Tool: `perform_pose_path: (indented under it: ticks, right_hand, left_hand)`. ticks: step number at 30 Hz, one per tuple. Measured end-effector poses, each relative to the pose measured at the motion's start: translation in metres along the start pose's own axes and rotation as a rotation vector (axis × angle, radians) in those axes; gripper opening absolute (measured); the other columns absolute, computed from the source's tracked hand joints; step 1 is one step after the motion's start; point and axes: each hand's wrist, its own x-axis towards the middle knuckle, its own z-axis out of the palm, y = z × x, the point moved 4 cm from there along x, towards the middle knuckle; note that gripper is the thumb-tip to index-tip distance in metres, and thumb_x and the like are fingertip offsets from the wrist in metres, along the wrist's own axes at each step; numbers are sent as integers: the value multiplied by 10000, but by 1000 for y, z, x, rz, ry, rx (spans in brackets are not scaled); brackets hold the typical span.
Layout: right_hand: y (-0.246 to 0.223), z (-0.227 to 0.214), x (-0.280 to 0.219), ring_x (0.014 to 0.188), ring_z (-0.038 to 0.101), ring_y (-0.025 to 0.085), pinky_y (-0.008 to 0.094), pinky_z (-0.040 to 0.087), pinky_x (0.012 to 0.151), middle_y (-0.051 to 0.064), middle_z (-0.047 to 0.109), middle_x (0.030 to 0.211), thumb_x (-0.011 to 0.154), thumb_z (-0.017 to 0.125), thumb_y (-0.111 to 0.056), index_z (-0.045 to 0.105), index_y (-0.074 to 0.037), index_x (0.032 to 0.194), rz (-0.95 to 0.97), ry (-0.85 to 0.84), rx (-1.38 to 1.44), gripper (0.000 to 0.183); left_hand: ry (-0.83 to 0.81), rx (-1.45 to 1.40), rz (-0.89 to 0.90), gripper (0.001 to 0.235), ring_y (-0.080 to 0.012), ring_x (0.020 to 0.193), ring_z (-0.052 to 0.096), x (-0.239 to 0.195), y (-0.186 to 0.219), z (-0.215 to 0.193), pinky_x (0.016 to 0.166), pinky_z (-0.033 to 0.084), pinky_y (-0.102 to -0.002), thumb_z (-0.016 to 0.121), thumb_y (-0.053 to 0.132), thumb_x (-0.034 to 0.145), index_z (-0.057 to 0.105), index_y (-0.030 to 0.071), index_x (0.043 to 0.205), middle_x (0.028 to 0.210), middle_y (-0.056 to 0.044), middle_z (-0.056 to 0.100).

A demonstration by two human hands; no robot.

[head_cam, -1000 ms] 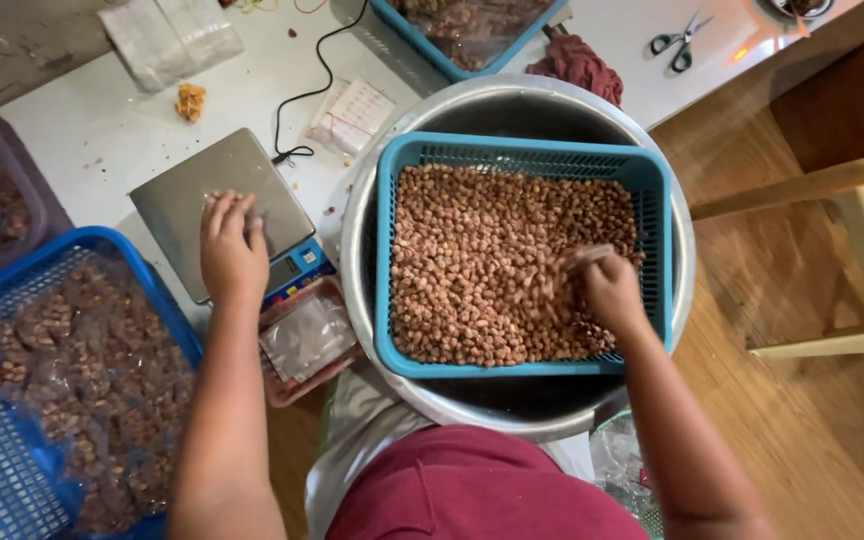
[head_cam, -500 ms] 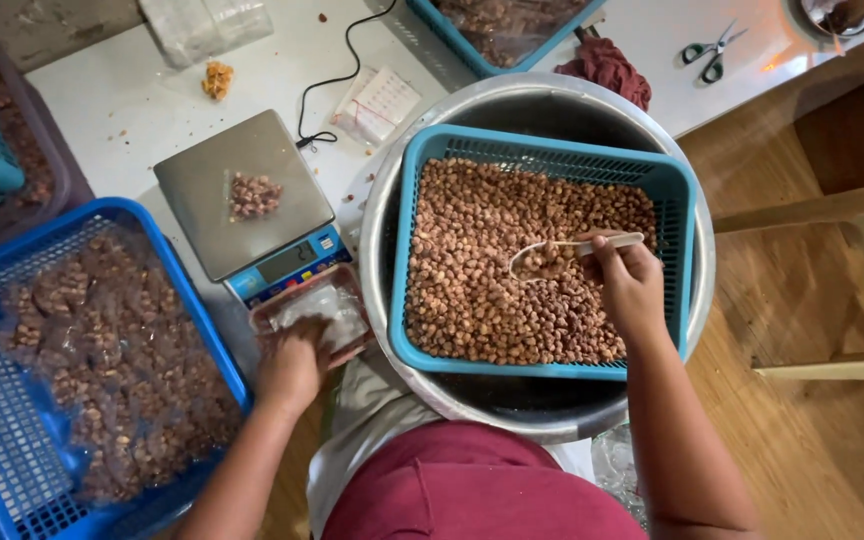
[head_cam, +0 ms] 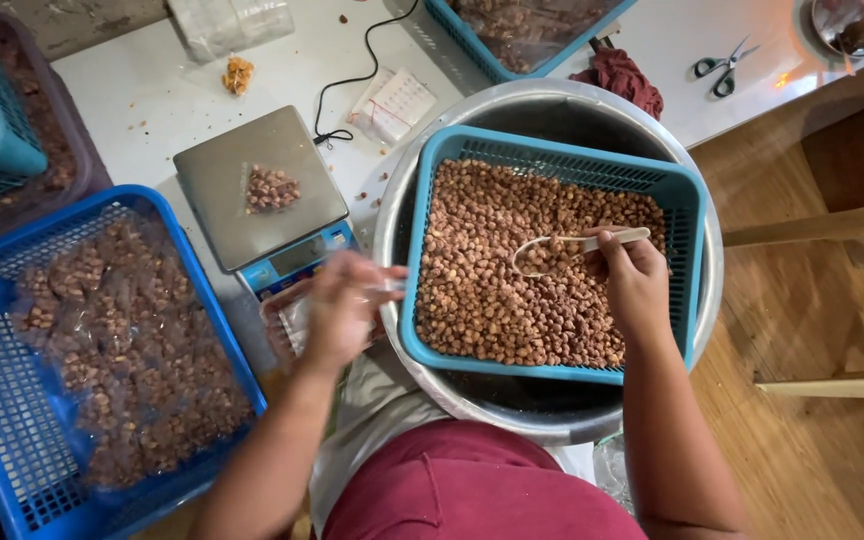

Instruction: The person scoops small brown snack pieces from a blue basket into clear plastic bags placed on a digital scale. After each bag reaches the target weight, the person moves it to a blue tray and repeats the process with a new bag.

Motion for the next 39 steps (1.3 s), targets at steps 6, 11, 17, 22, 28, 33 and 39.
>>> perform_pose_path:
  ticks: [6,11,17,22,28,33,39]
  right_hand:
    - [-52,20,-12,636,607,134,250,489,602,97,636,752,1072,585,-113,740,9,1122,-52,7,32,203]
    - [-114,23,-19,682,561,157,263,471,676,120,623,795,1122,573,-106,725,44,1139,-276,-36,-88,214]
    - [-122,42,-24,878,724,354,435,546,842,163,755,960,994,653,11,759,-15,990,-683,-281,-382,109]
    - [-117,26,-16,936,709,449,517,537,866,249,732,1009,983,581,96,668,27,904,-833,-276,-263,136]
    - [-100,13,5,650,514,71,182,389,621,34,579,745,1123,537,-177,721,-72,1065,-3,-28,-67,220]
    - [-68,-4,0,666,547,14,132,443,581,-43,621,772,986,715,-205,761,-149,1000,219,289,63,74]
    - [-4,-31,-6,701,574,87,173,474,627,48,626,827,1074,627,-152,717,-27,1086,171,200,190,154]
  left_hand:
    - [-283,540,25,254,-173,996,746,-11,-55,65,879,614,-349,858,217,845,728,126,1044,969,-54,789]
    - [-326,527,-59,345,-216,997,751,-8,-43,85,880,608,-366,866,277,840,737,111,1112,966,-107,783]
    - [-398,635,-77,526,-324,1070,720,-1,-66,85,939,565,-471,895,213,783,665,49,1227,1047,-195,758]
    - [-519,620,-121,449,-359,1106,719,9,-86,88,1001,552,-515,825,83,846,648,32,1255,1095,-168,760]
    - [-599,357,-315,521,-323,1280,617,10,-68,104,934,639,-505,725,294,880,563,151,1355,1414,-171,610]
    - [-642,93,168,219,-247,980,728,58,-19,54,880,638,-359,445,-12,1079,636,2,1185,1095,-148,723]
    - [173,1353,633,197,-236,1108,673,163,72,-107,895,508,-391,615,236,949,782,192,1042,1187,-52,731]
